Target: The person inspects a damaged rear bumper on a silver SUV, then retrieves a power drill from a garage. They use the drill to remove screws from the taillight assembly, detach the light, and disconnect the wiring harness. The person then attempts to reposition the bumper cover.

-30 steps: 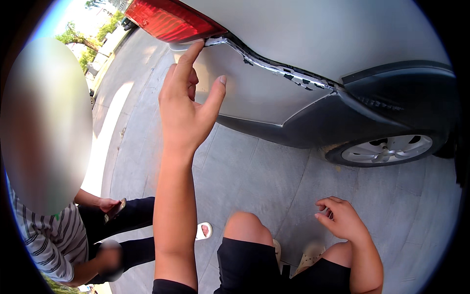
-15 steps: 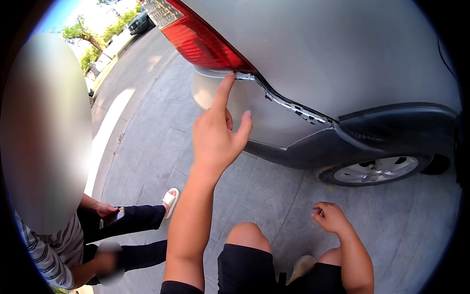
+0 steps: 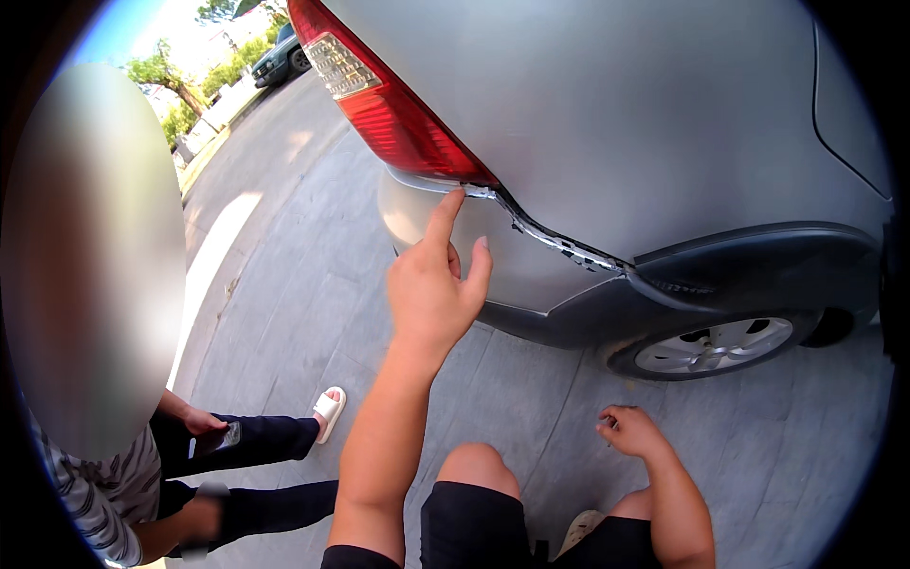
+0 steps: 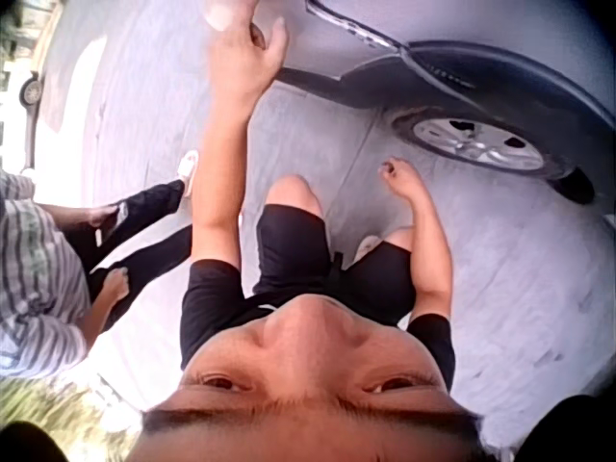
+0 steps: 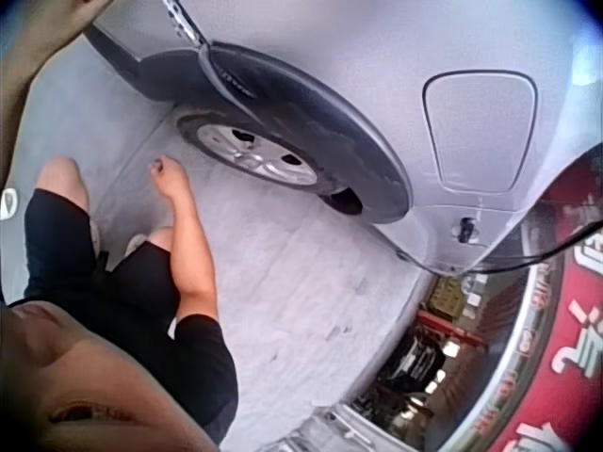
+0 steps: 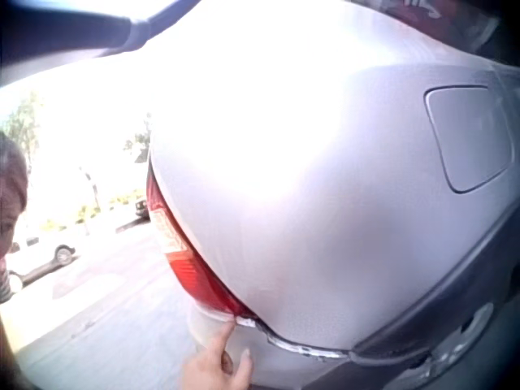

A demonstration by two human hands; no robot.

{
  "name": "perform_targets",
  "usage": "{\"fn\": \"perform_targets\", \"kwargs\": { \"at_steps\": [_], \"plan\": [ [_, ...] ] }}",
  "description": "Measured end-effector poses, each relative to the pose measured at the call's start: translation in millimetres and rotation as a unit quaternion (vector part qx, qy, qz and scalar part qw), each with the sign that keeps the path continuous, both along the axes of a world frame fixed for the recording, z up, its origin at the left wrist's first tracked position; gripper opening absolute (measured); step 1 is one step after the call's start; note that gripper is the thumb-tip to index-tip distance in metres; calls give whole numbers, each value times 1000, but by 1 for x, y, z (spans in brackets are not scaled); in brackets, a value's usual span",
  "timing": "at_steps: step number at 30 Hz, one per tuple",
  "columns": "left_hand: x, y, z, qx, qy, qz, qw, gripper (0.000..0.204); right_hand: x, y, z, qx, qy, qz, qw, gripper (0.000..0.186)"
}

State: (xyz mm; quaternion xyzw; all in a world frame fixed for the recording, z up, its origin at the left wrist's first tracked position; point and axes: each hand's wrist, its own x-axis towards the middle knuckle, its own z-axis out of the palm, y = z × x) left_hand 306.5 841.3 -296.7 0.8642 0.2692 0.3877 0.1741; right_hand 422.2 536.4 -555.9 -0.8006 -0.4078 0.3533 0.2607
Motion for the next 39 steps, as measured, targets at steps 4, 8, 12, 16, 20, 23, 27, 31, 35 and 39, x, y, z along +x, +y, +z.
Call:
{"fn": "perform_targets", "kwargs": {
  "at_steps": [4,8,12,16,20,23,27,31,35,39],
  "plan": [
    [0,-1,0,12,8,4,1000,54,3,-1,-5,15,-29,2,999,34],
    [1,2,-2,24,-2,-5,1000,57,4,-2,-8,8,-31,4,999,36],
    [3,5,-1,28,9,-25,999,60,1,-3,-9,15,-24,-1,1000,36],
    [2,6,2,36,26,-30,999,59,-1,-2,-8,34,-30,-4,999,35],
    [0,5,3,3,12,-54,998,61,-5,-5,-5,40,-37,-4,999,35],
    [-1,4,2,-10,5,-62,998,63,-5,-7,-3,38,-35,-12,999,35],
    [-2,-1,-2,-20,0,-48,999,65,-7,-10,0,32,-33,-28,999,34],
    [-3,1,-4,-17,-9,-52,998,66,-10,-10,7,36,-30,-49,998,34],
    [-1,4,-5,-21,-5,-57,998,65,-18,-1,29,96,-1,-67,993,34],
    [5,4,-8,-22,-37,-72,996,72,-22,19,70,209,45,-144,966,35]
  ]
}}
